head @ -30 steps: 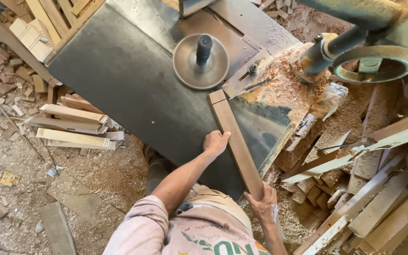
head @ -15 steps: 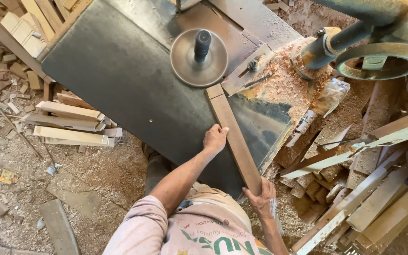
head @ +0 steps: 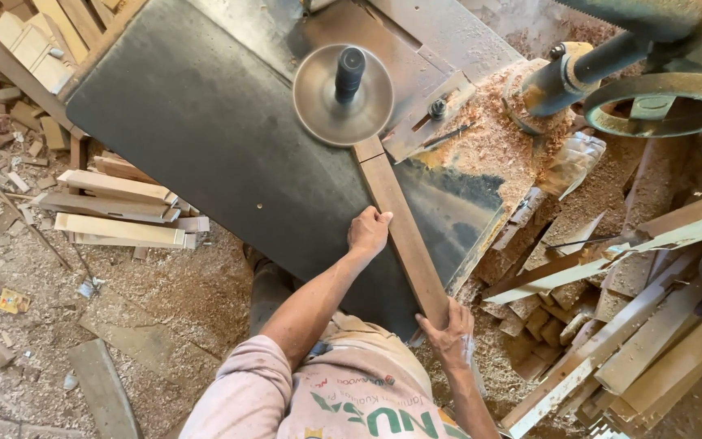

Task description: Using a stationary disc sander to smooth and shape the edges of a wooden strip in a workshop.

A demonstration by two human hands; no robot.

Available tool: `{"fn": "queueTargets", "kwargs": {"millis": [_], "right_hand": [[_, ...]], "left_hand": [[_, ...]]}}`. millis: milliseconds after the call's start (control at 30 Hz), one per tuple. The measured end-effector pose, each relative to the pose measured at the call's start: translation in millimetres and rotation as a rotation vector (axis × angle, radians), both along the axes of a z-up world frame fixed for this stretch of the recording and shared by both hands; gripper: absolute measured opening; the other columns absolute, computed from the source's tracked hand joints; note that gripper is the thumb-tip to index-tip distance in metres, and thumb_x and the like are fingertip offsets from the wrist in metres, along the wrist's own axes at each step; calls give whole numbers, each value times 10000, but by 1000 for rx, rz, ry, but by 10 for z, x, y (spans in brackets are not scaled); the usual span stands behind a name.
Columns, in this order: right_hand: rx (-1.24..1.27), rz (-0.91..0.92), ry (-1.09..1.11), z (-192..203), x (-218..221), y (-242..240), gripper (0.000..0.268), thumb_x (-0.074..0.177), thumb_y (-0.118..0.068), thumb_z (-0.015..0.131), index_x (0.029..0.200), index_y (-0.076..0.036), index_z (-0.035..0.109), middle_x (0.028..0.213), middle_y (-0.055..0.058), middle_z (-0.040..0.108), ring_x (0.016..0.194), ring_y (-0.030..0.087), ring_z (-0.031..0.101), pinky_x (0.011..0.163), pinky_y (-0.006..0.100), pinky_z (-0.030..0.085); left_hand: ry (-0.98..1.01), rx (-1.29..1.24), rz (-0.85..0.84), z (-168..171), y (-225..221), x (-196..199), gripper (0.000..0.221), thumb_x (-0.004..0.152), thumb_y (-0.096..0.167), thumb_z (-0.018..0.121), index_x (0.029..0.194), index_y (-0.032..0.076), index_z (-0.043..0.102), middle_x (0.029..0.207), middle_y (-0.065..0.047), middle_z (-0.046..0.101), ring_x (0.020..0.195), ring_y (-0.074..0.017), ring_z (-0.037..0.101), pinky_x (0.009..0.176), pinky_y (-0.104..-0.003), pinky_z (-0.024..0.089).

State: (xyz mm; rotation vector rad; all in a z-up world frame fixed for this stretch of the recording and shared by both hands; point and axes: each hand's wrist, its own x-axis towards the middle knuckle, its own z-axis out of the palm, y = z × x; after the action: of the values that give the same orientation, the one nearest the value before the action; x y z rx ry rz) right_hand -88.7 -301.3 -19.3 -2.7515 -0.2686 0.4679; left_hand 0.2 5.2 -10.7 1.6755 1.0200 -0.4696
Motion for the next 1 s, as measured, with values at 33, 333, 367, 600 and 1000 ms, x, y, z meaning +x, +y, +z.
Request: {"fn": "queueTargets", "kwargs": {"millis": [33,333,367,600,1000], "right_hand": [[-10,-2,11,10,0,15,890,774,-686,678,1463,-156,489,1327,166,531,1203,319,502,976,519,499],[62,-3,-45,9,17,143,898,772,-693,676,1441,-117,512,1347,165,528,1192,302,493,973,480,472],[62,-2,-46,45,31,172,898,772,-693,676,1441,-117,512,1347,165,528,1192,302,493,973,480,472],[88,3,-46,48,44,247,838,790,-704,648,1401,-143,530,1311,132,527,1163,281,482,960,466,443],[167,9,-167,-2,49,278,855,684,-622,880,1342,-149,607,1167,111,661,1150,274,657,1098,411,399]], "left_hand": [[2,0,8,-7,7,1,397,1041,457,542,804,147,466,845,-78,649,810,-321,632,755,-474,472],[-17,40,13,-102,57,35,418,1041,498,532,816,150,476,854,-73,668,827,-322,642,731,-475,475],[-18,40,14,-99,65,40,418,1041,498,532,816,150,476,854,-73,668,827,-322,642,731,-475,475],[-27,61,18,-254,85,74,417,1041,503,515,814,155,478,859,-77,666,813,-325,636,691,-478,471],[-90,78,80,-364,114,63,407,960,521,571,973,135,696,1006,-201,752,1066,-444,708,900,-535,558]]}}
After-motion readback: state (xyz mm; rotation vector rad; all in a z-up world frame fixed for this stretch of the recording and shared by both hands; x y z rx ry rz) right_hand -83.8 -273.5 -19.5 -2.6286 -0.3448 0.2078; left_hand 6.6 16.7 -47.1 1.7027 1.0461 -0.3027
